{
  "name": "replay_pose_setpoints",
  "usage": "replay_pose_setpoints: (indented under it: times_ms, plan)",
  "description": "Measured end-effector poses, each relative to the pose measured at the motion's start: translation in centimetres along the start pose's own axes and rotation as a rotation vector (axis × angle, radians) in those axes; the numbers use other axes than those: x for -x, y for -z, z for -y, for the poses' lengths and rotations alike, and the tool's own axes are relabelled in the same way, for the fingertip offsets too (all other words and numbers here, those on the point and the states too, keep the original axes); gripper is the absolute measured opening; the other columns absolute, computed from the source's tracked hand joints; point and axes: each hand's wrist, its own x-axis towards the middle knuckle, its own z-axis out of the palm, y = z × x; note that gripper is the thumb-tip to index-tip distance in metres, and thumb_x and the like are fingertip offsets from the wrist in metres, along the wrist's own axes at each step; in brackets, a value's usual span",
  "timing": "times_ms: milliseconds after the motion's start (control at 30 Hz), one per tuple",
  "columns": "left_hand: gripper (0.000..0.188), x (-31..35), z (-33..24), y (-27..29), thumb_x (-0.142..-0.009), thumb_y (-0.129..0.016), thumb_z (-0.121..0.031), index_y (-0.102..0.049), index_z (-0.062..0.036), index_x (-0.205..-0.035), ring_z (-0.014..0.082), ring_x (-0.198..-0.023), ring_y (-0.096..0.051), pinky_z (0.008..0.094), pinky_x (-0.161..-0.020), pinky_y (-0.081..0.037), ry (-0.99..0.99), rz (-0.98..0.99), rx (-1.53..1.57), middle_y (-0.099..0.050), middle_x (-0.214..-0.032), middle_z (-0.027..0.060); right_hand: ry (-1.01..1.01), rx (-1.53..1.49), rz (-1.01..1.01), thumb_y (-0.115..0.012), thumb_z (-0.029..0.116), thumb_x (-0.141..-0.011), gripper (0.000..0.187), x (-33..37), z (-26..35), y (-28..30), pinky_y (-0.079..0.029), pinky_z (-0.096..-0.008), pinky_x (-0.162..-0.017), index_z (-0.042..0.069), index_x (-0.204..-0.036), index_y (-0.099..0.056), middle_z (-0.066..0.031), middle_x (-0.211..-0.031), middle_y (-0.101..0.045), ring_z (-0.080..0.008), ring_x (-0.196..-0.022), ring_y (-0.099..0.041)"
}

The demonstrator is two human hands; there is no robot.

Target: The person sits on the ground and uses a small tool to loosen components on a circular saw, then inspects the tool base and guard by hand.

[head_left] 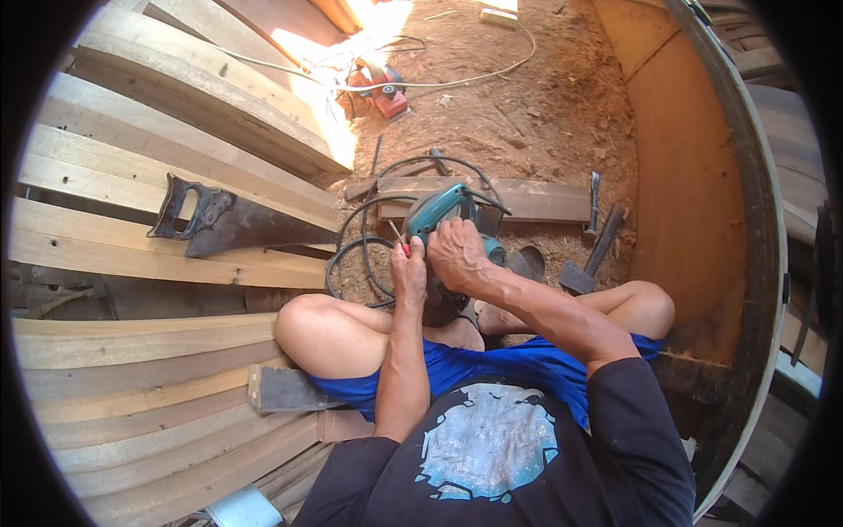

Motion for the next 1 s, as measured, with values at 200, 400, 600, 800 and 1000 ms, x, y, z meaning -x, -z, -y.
replay_pose_setpoints:
  times_ms: [200, 400, 600, 800, 1000]
  plan:
    - [0.03, 0.1, -0.7, -0.5, -0.104, -0.061, -0.025, -0.067, 0.0014, -0.117, 0.0145, -0.081, -0.059, 0.0335, -0.074, -0.051, 0.01, 0.015, 0.021, -0.068, -0.096, 0.0064, 0.071, 0.04, 0.078, -0.069, 0.022, -0.082, 0.027, 0.0, 0.0, -0.2, -0.048, -0.0409, -0.082, 0.003, -0.101, -0.073, -0.0165, -0.102, -0.071, -0.0301, -0.102, -0.066]
    - [0.029, 0.1, -0.4, -0.3, -0.104, -0.062, -0.025, -0.066, 0.0008, -0.116, 0.0138, -0.078, -0.057, 0.0328, -0.072, -0.051, -0.005, 0.017, 0.036, -0.066, -0.092, 0.0045, 0.062, 0.038, -0.015, -0.068, 0.022, -0.082, 0.026, 0.0, -0.3, -0.4, -0.048, -0.0401, -0.082, 0.004, -0.1, -0.074, -0.0163, -0.097, -0.071, -0.03, -0.098, -0.067]
    - [0.026, 0.3, -0.9, 0.0, -0.105, -0.061, -0.026, -0.065, -0.0009, -0.111, 0.0108, -0.07, -0.054, 0.0301, -0.063, -0.049, 0.035, 0.021, 0.014, -0.064, -0.089, 0.0033, 0.041, -0.023, 0.117, -0.07, 0.017, -0.078, 0.023, -0.3, -0.4, 0.8, -0.051, -0.0424, -0.083, 0.003, -0.096, -0.072, -0.0178, -0.101, -0.071, -0.034, -0.1, -0.067]
    - [0.021, 1.2, -3.8, -1.0, -0.107, -0.056, -0.027, -0.059, -0.0068, -0.113, 0.0069, -0.052, -0.051, 0.0238, -0.042, -0.045, 0.163, 0.006, 0.098, -0.058, -0.082, 0.0, -0.128, -0.264, 0.149, -0.064, 0.015, -0.082, 0.02, 0.5, -5.4, 3.7, -0.055, -0.0498, -0.087, 0.006, -0.096, -0.075, -0.0211, -0.102, -0.075, -0.0387, -0.101, -0.071]
    - [0.021, 1.1, -3.3, -0.5, -0.108, -0.056, -0.028, -0.058, -0.0089, -0.116, 0.0062, -0.053, -0.052, 0.0228, -0.044, -0.046, 0.156, 0.035, 0.067, -0.063, -0.084, 0.0018, -0.164, -0.651, 0.143, -0.065, 0.016, -0.084, 0.02, 1.4, -8.2, 3.2, -0.055, -0.049, -0.085, 0.005, -0.097, -0.075, -0.0212, -0.095, -0.074, -0.0402, -0.096, -0.071]
